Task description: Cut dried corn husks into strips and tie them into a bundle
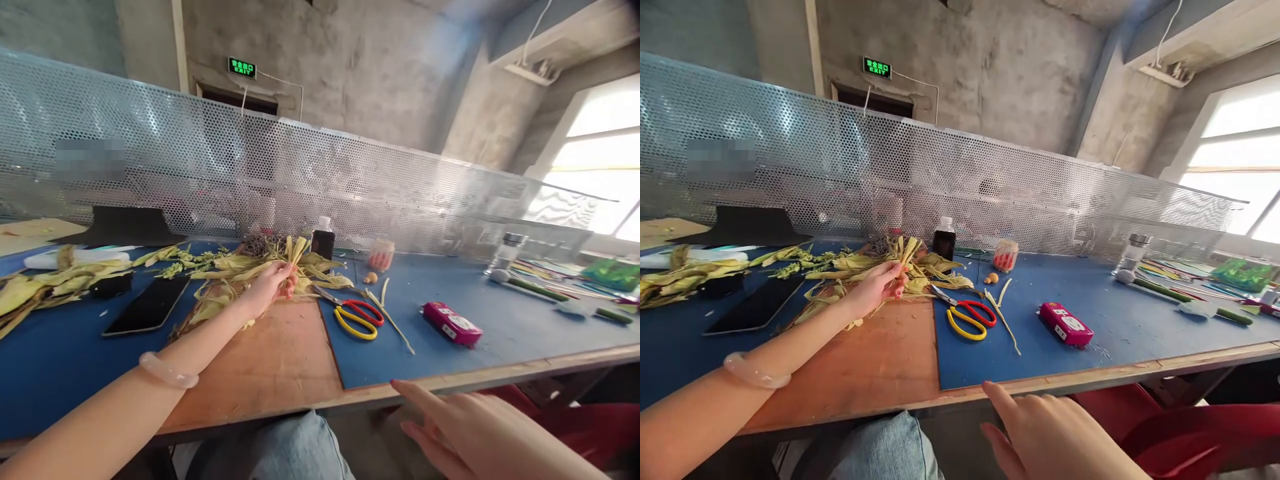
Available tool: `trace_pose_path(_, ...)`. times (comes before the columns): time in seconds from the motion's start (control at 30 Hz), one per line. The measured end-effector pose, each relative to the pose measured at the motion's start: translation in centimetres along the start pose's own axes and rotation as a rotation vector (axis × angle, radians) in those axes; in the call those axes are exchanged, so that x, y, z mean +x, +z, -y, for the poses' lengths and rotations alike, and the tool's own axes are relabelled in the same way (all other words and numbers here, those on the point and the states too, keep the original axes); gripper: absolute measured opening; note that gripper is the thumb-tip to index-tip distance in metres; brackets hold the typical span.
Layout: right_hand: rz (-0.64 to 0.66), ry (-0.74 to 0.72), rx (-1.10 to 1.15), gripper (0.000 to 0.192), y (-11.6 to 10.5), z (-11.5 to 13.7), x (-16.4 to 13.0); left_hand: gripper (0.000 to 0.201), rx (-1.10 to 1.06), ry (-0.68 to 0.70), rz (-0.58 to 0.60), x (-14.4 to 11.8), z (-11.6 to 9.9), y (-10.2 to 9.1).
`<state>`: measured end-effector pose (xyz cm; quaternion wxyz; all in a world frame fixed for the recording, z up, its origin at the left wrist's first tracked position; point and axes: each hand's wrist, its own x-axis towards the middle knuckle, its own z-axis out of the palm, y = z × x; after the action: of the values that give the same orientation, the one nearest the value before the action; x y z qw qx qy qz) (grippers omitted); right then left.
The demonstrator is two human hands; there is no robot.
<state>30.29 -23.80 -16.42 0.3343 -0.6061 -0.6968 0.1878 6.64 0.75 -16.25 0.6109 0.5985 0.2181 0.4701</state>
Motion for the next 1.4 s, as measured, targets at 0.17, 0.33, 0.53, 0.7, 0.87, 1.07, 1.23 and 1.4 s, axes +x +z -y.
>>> trace_pose_path(0.17, -0.027, -0.198, -0.328, 0.021, 2.2, 3.9, 8.5, 0.023, 0.115, 0.063, 0.022, 0.1, 0.4, -0.1)
trace_pose_path(0.33, -0.293, -0.249, -0.036, 0.028, 6.3, 5.5, 20.6, 0.031, 0.139, 0.137, -0.088, 0.6, 0.8, -1.1)
trace_pose_path(0.53, -0.262, -0.338, 0.569, 0.035, 10.3, 3.1, 25.7, 0.031, 0.313, 0.220, -0.300, 1.0, 1.4, -2.5)
trace_pose_path(0.7, -0.230, -0.312, 0.704, 0.032, 10.8, 1.7, 24.4, 0.031, 0.580, 0.284, -0.233, 0.9, 1.1, -2.0)
trace_pose_path(0.87, -0.167, -0.331, 0.844, 0.023, 10.4, 2.1, 24.2, 0.026, 0.660, 0.316, -0.213, 0.6, 0.7, -1.4)
trace_pose_path(1.07, -0.164, -0.335, 0.766, 0.016, 10.9, 2.0, 24.1, 0.017, 0.765, 0.462, -0.391, 0.4, 0.5, -1.9)
trace_pose_path(1.23, -0.202, -0.430, 0.757, 0.017, 11.1, 2.0, 23.8, 0.017, 0.765, 0.465, -0.347, 0.2, 0.2, -1.8)
trace_pose_path(1.4, -0.212, -0.505, 0.619, 0.020, 10.3, 2.4, 23.1, 0.024, 0.599, 0.350, -0.286, 0.1, 0.3, -1.6)
